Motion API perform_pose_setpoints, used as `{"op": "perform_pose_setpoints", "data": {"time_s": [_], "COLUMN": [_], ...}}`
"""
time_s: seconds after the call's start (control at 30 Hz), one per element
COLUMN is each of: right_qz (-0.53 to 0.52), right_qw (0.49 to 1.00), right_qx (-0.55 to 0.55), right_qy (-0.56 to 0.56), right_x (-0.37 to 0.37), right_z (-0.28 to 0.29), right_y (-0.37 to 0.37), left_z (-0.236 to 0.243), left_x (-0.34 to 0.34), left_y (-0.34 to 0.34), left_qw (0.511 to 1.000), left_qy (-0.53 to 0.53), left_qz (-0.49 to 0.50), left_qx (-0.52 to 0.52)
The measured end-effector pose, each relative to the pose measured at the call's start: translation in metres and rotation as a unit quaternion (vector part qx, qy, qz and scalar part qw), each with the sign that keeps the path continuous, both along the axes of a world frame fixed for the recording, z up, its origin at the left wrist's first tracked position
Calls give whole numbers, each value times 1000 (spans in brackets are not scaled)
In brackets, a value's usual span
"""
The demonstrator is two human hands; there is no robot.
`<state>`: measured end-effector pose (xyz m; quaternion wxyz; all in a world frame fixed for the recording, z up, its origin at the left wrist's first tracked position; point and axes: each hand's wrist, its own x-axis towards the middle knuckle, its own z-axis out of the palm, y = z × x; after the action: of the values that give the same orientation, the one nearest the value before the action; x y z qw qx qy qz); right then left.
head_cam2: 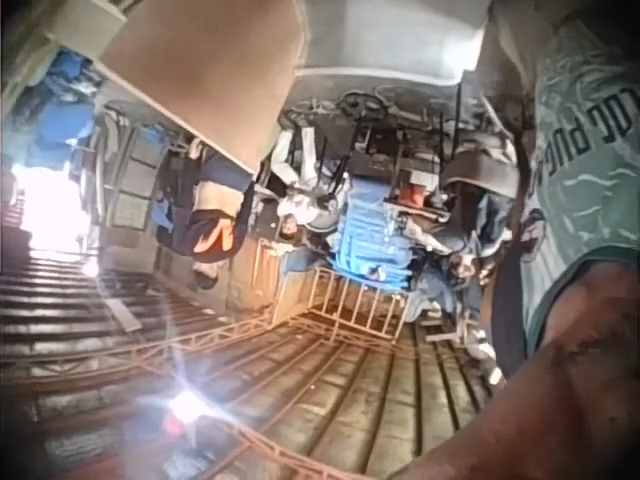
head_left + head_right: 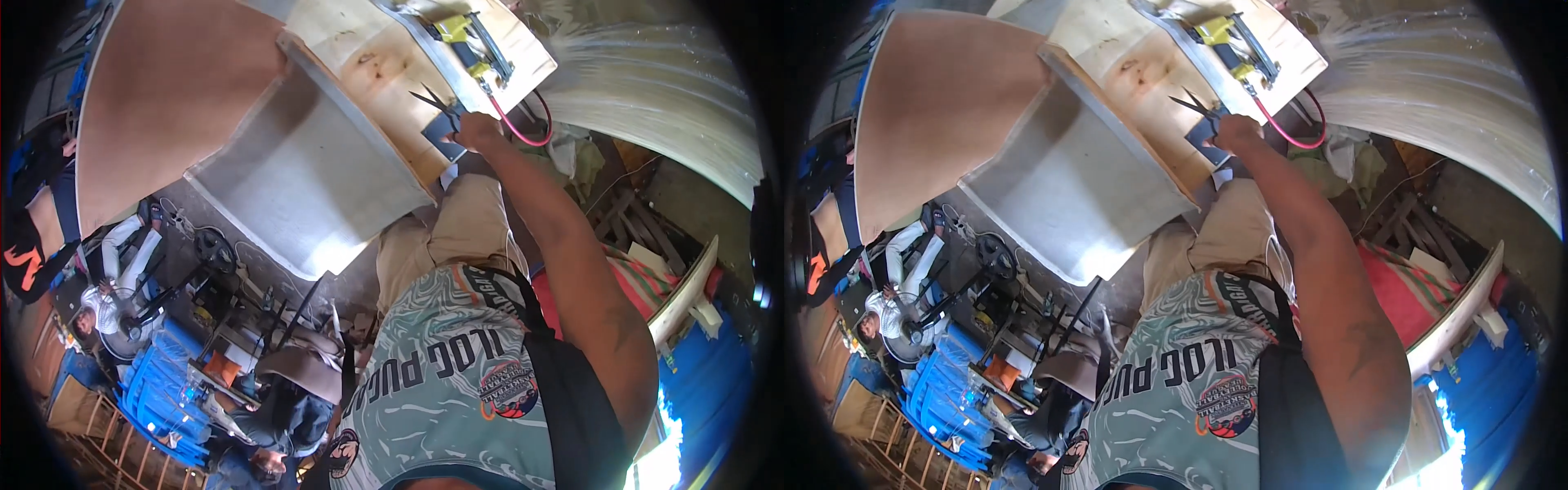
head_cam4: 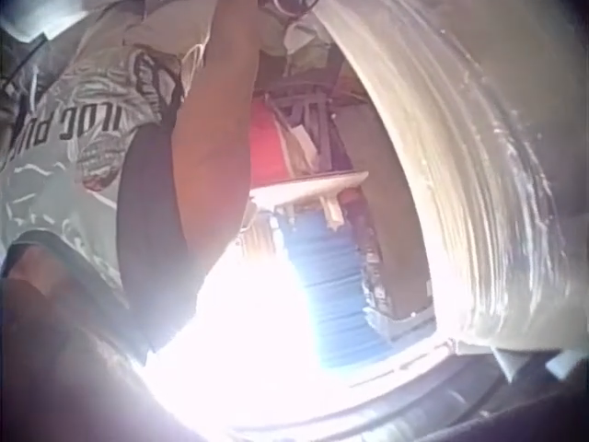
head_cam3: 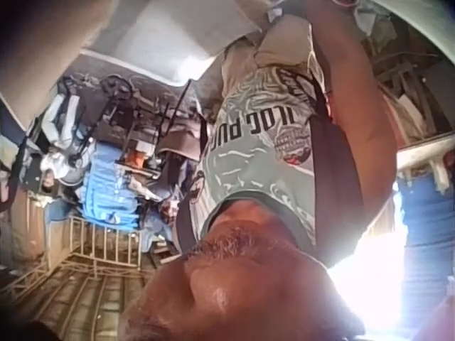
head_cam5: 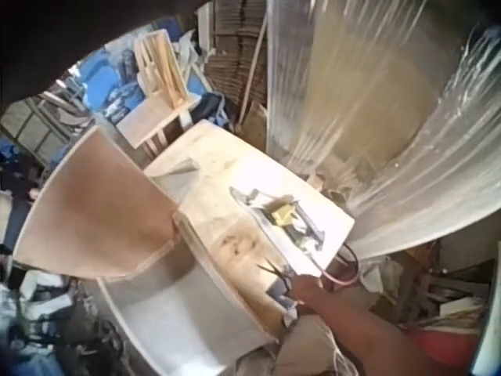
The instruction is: Attaching and trimming fabric on a wooden furniture frame using a staple gun and scissors.
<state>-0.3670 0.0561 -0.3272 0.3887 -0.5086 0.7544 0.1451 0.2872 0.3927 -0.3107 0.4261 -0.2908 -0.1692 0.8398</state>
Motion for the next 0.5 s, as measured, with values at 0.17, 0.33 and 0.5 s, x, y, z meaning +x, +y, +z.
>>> {"op": "perform_pose_setpoints", "data": {"time_s": [0.17,0.33,0.5], "right_qz": [-26,-35,-85], "right_qw": [999,995,975], "right_qx": [6,-33,-76], "right_qy": [-19,-89,-189], "right_x": [-8,-21,21], "right_z": [-7,-73,-80], "right_y": [-11,-5,-4], "left_z": [54,93,101], "left_x": [-58,-137,-178], "left_y": [76,118,133], "left_qw": [989,936,817], "left_qy": [-113,-228,-337], "left_qz": [94,253,432], "left_qx": [-21,-91,-179]}}
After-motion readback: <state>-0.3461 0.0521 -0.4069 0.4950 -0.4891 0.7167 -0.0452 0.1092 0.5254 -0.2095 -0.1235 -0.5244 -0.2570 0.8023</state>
